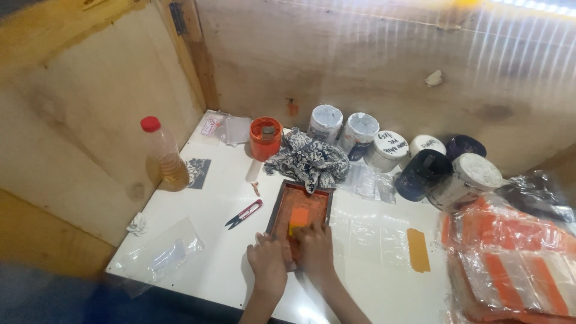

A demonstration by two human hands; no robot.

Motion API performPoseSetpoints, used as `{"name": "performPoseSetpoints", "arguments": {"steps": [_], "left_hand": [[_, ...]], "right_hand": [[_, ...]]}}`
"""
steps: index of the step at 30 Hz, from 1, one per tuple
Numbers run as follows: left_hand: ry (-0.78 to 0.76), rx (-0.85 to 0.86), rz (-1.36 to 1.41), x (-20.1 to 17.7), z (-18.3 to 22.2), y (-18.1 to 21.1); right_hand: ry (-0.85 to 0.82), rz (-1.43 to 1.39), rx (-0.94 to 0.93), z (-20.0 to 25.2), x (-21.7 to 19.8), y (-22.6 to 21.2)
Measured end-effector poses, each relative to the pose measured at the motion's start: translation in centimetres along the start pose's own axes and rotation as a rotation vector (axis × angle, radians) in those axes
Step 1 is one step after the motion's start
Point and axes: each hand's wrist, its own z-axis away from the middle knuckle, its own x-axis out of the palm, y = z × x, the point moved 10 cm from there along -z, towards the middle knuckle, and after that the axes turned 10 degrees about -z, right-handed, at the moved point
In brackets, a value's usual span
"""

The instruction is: Applying ink to a screen printing frame and preparing small plastic bags on a workbench.

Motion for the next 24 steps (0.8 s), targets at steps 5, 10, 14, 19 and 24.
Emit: {"name": "performPoseSetpoints", "arguments": {"steps": [5,10,14,19,24], "left_hand": [[0.274,-0.028,-0.011,-1.6,-0.1,-0.1],[0.020,0.003,-0.004,-1.9,1.2,-0.5],[0.163,-0.045,-0.050,1.5,-1.4,-0.1],[-0.022,0.004,0.018,-1.5,1.2,-0.5],[-0.003,0.020,-0.020,-0.4,0.2,-0.1]], "right_hand": [[0.021,0.001,-0.059,1.1,-0.7,0.4],[0.131,-0.006,0.084,-4.4,-3.6,3.6],[0.151,0.100,0.034,-5.8,0.4,6.2],[0.127,-0.021,0.066,-4.1,0.8,3.8],[0.112,0.025,0.007,-2.2,2.1,2.9]]}}
